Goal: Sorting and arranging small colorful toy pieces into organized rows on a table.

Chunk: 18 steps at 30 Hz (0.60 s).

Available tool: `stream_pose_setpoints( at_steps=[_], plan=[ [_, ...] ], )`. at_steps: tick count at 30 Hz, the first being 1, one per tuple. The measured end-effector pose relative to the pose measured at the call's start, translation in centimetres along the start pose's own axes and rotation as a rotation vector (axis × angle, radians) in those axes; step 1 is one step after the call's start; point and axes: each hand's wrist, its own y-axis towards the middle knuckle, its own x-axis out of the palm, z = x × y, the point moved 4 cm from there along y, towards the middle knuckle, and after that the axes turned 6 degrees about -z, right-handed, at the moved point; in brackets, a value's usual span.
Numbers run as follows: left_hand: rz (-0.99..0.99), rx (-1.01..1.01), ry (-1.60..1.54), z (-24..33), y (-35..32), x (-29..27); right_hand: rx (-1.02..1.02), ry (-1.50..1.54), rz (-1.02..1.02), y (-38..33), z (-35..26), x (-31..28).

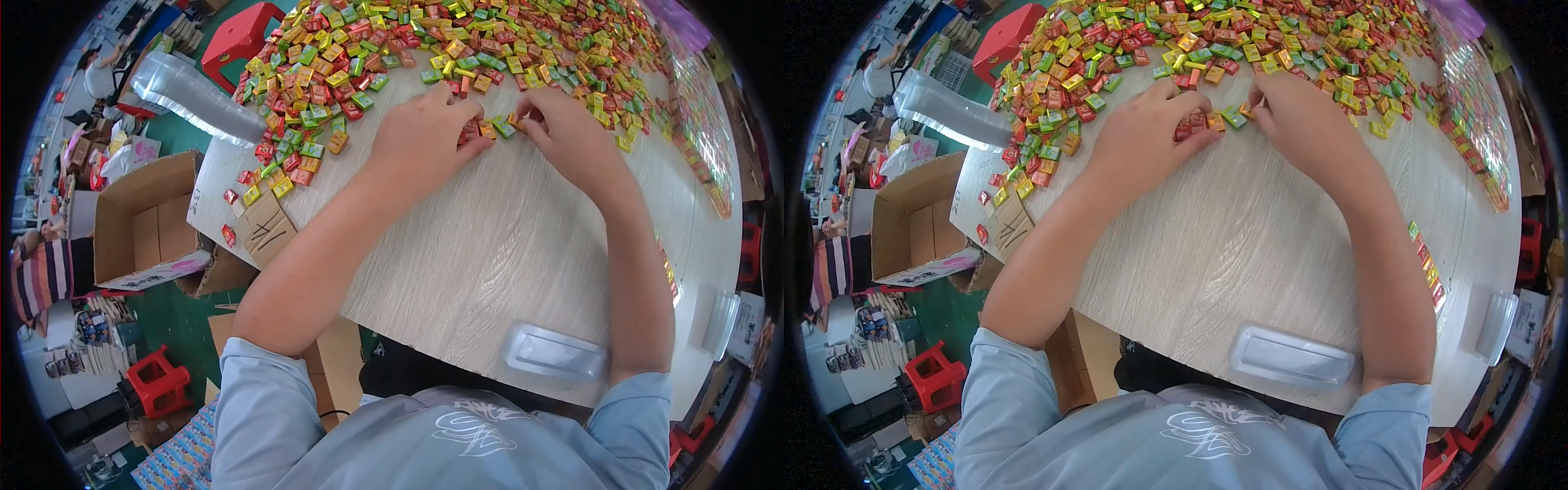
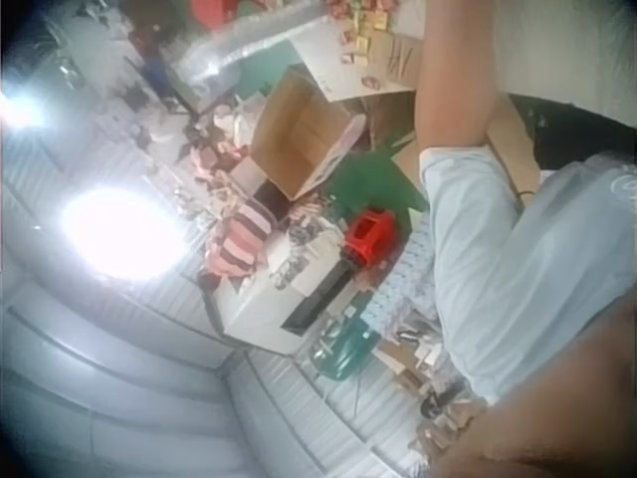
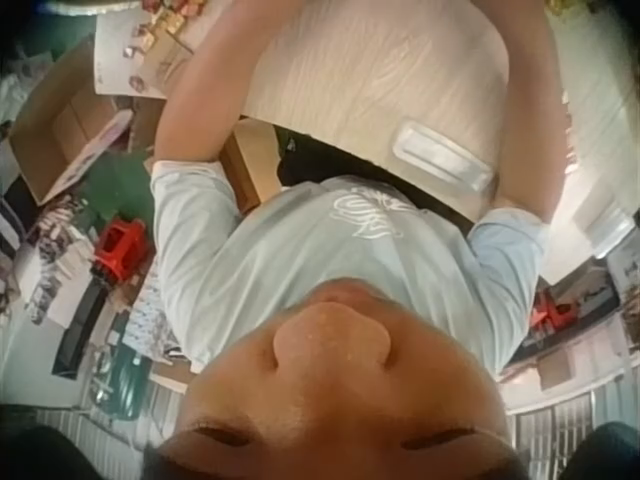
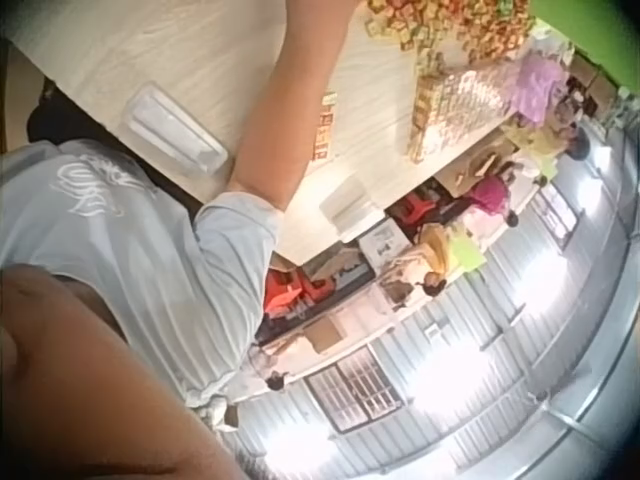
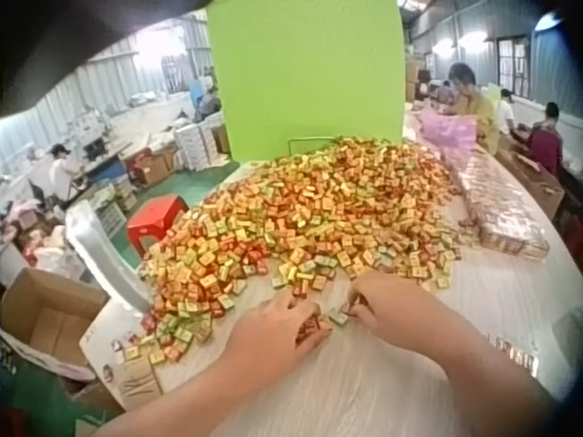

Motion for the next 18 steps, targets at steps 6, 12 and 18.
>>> stream_pose_setpoints(
  at_steps=[6, 12, 18],
  plan=[
    [-0.001, 0.003, -0.010, 0.0, -0.3, 0.0, 0.203, -0.012, -0.124, 0.1, -0.8, 0.1],
    [-0.125, 0.064, -0.250, -1.1, -0.3, -1.6, -0.048, 0.010, -0.038, -0.6, -1.4, -0.6],
    [-0.190, 0.035, -0.270, -1.4, -0.3, -1.7, -0.149, -0.008, -0.094, -0.7, -2.7, 0.9]
  ],
)
